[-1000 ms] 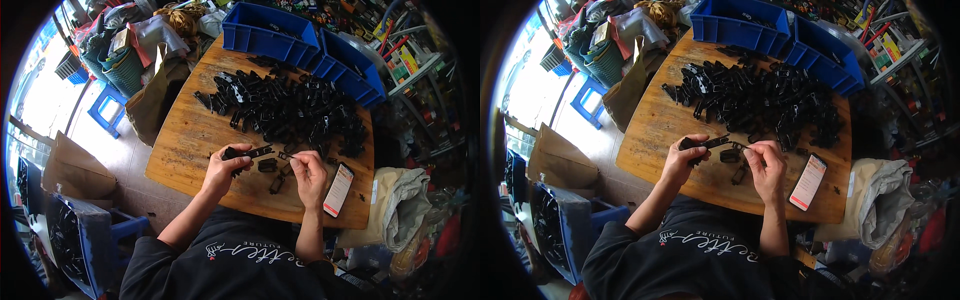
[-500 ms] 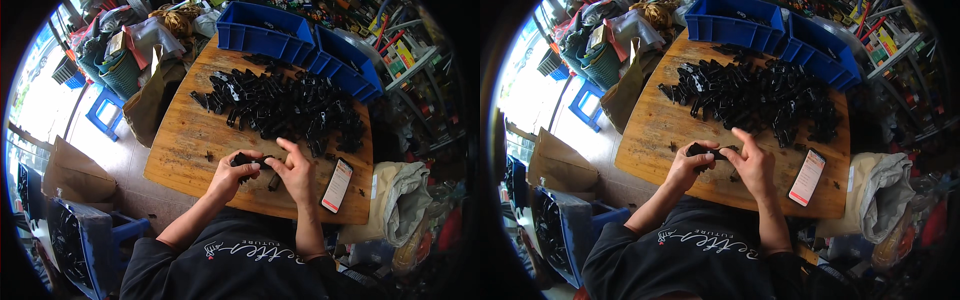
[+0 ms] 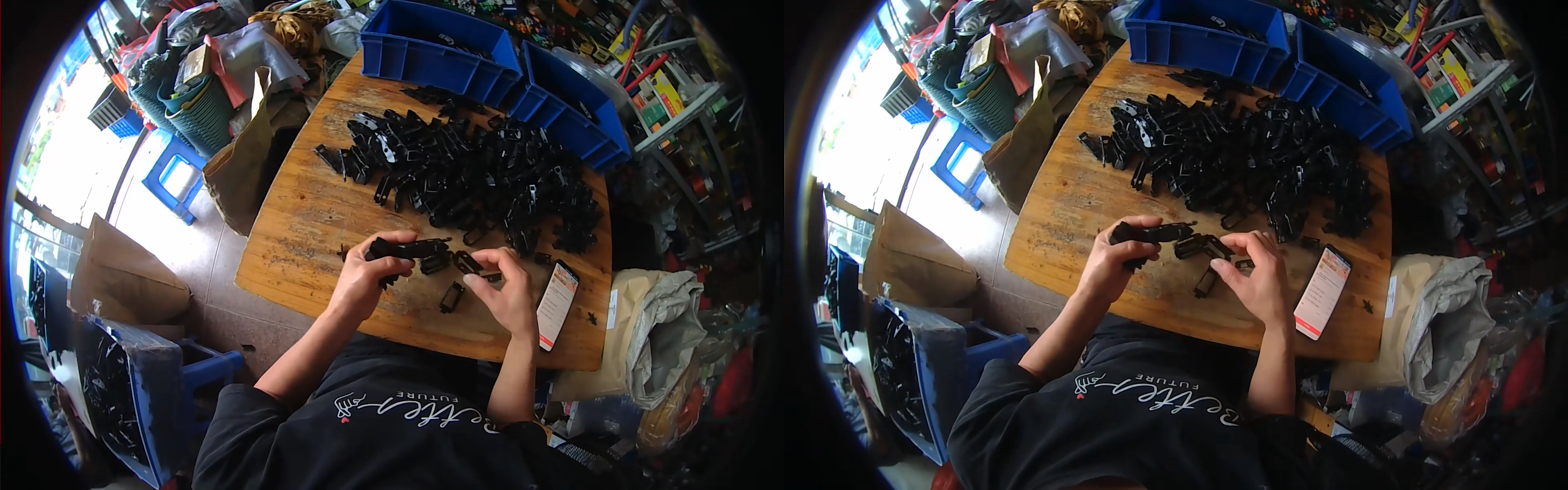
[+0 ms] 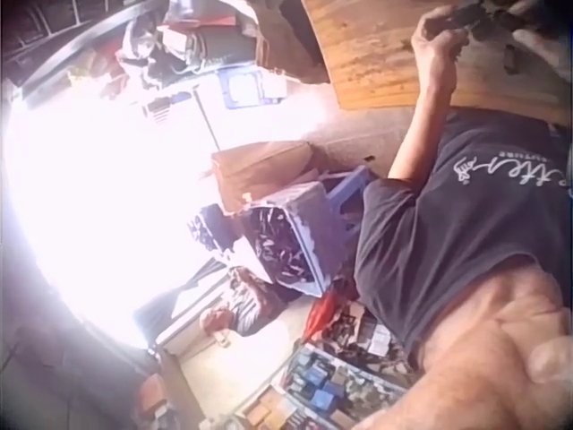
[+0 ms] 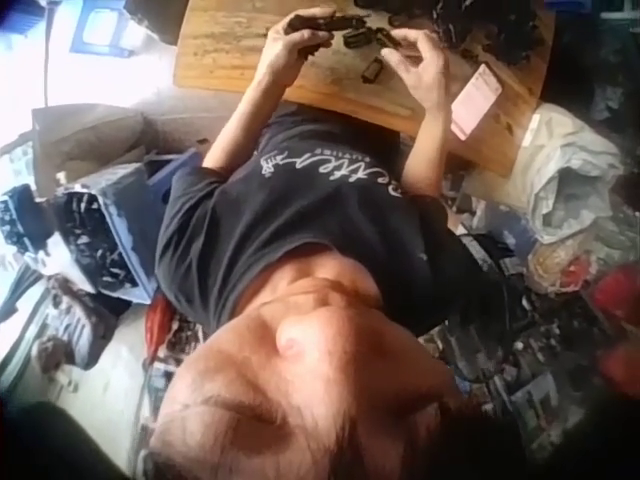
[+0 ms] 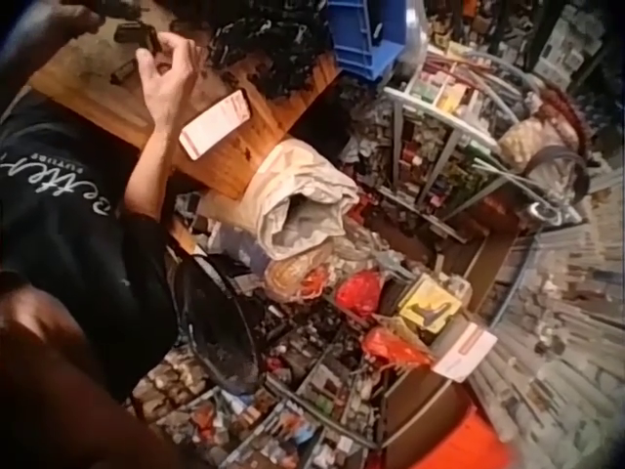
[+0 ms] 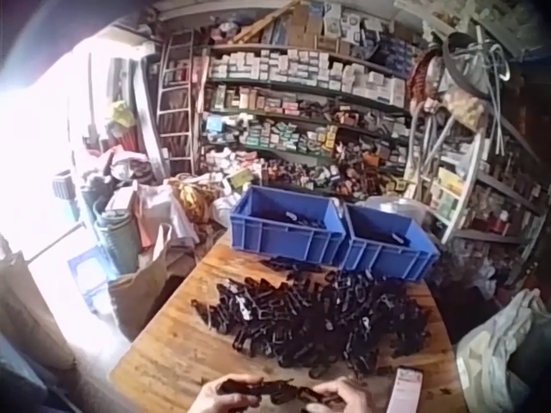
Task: Assembling small black plastic components by hand at a workbench.
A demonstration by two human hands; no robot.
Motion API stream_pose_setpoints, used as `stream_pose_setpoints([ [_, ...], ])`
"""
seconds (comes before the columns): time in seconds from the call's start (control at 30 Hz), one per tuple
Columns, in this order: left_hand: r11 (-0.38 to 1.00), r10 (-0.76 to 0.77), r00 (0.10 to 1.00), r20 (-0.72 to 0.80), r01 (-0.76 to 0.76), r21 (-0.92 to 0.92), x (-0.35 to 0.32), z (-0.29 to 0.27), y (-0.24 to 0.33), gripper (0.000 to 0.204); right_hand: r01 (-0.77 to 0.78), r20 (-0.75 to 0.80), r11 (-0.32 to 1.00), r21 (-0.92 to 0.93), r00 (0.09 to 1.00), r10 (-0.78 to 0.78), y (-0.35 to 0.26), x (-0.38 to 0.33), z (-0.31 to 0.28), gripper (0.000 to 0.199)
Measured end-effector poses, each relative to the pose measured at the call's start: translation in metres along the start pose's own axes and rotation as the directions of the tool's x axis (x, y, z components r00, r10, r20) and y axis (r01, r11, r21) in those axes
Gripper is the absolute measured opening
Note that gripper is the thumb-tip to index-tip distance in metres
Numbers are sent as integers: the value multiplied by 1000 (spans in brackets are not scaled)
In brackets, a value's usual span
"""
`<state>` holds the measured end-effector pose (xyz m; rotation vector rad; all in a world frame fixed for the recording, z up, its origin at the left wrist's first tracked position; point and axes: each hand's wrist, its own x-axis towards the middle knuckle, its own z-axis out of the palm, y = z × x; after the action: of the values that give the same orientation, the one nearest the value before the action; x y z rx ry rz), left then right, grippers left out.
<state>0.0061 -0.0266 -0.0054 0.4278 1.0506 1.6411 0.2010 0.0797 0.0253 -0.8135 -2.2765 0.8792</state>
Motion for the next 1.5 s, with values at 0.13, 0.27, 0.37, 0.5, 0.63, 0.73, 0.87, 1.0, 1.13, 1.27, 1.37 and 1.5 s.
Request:
stream_pose_setpoints([
  [0.13, 996, 4, 1000, -16, -3, 90, -4, 7, 0, 39, -242, 99, 859, 450, 970, 221, -24, -7, 0, 23],
  [0.27, 975, 80, 995, -59, -66, 212, -6, 13, 0, 38, -211, 16, 825, 525, 971, 238, -22, -9, 8, 24],
  [0.37, 945, 123, 992, 17, -122, 302, -8, 15, -5, 37, -264, 99, 841, 473, 964, 248, -19, -12, 13, 23],
  [0.5, 852, 157, 985, 75, -174, 494, -16, 23, 2, 37, -281, 99, 843, 458, 959, 266, -21, -9, 19, 22],
  [0.63, 736, 340, 931, 131, -351, 579, -16, 19, -10, 39, -283, 102, 875, 392, 959, 265, -31, -7, 17, 22],
  [0.73, 634, 402, 903, 153, -395, 664, -17, 22, -10, 41, -259, 55, 905, 338, 965, 256, -36, -7, 18, 22],
  [0.87, 707, 379, 918, 120, -370, 603, -14, 19, -15, 42, -233, 79, 936, 266, 972, 220, -35, -5, 16, 22],
  [1.0, 620, 417, 892, 176, -421, 662, -16, 19, -15, 41, -257, 142, 915, 309, 964, 223, -30, -3, 13, 23],
  [1.13, 634, 434, 889, 147, -417, 651, -16, 22, -13, 34, -248, 146, 918, 308, 966, 213, -28, -3, 17, 27],
  [1.27, 941, 169, 985, -27, -153, 302, -15, 19, -4, 22, -120, -87, 923, 365, 983, 162, -25, -3, 28, 39],
  [1.37, 973, 59, 998, -33, -50, 226, -17, 21, 5, 26, -239, 183, 842, 484, 968, 169, -25, -3, 25, 34],
  [1.5, 952, -29, 993, 114, 62, -300, -11, 14, -4, 29, -225, 124, 726, 649, 974, 191, -27, -6, 43, 26],
])
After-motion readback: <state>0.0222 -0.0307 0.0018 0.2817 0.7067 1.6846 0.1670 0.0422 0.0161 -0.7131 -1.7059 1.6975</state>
